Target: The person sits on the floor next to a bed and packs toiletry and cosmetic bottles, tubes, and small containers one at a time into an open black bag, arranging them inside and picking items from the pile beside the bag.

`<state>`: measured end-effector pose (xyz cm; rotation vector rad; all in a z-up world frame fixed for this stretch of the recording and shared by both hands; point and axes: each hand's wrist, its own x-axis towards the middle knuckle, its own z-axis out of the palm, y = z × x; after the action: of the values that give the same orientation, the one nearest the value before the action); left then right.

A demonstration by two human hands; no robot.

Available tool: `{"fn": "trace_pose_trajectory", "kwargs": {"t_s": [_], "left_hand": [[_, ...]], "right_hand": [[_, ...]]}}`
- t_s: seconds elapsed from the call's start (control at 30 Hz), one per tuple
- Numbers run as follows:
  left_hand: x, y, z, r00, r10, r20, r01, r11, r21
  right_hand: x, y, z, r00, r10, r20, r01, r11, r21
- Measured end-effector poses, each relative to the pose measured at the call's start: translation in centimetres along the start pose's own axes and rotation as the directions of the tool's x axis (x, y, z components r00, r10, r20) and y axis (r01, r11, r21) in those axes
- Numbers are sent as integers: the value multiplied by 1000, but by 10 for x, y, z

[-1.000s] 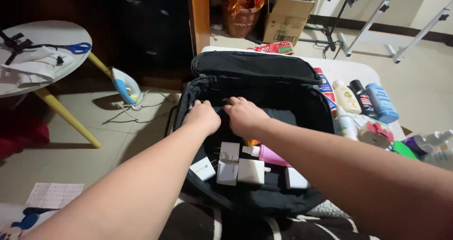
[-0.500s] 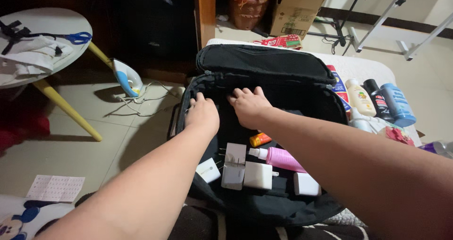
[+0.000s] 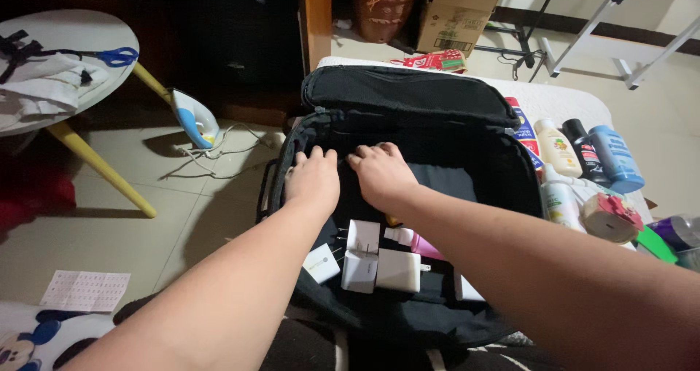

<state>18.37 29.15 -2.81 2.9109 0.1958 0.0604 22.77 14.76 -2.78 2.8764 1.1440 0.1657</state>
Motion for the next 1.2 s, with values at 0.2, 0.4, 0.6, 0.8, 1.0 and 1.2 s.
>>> {"fn": "trace_pose_trajectory", "kwargs": {"t_s": [0.2, 0.4, 0.6, 0.8, 1.0, 1.2], "left_hand": [[0, -4, -8, 1000, -5, 29, 6, 1000, -13], [-14, -3, -16, 998, 42, -41, -44, 997, -59], [-51, 17, -4, 998, -62, -3, 58, 946, -320], [-56, 9, -4, 951, -304, -58, 208, 768, -606], [-51, -2, -9, 897, -436, 69, 356, 624, -696], [-60, 10, -9, 858, -487, 166, 425, 490, -761]], "right_hand": [[-8, 2, 5, 999, -18, 26, 17, 999, 31], [-29, 5, 5, 990, 69, -127, -46, 984, 171], [-26, 7, 1, 964, 128, -231, -54, 952, 302], [12, -13, 9, 979, -42, -200, 130, 881, 454], [36, -30, 21, 986, -158, -57, 168, 942, 290], [33, -24, 27, 1000, -9, -21, 14, 962, 272]]}}
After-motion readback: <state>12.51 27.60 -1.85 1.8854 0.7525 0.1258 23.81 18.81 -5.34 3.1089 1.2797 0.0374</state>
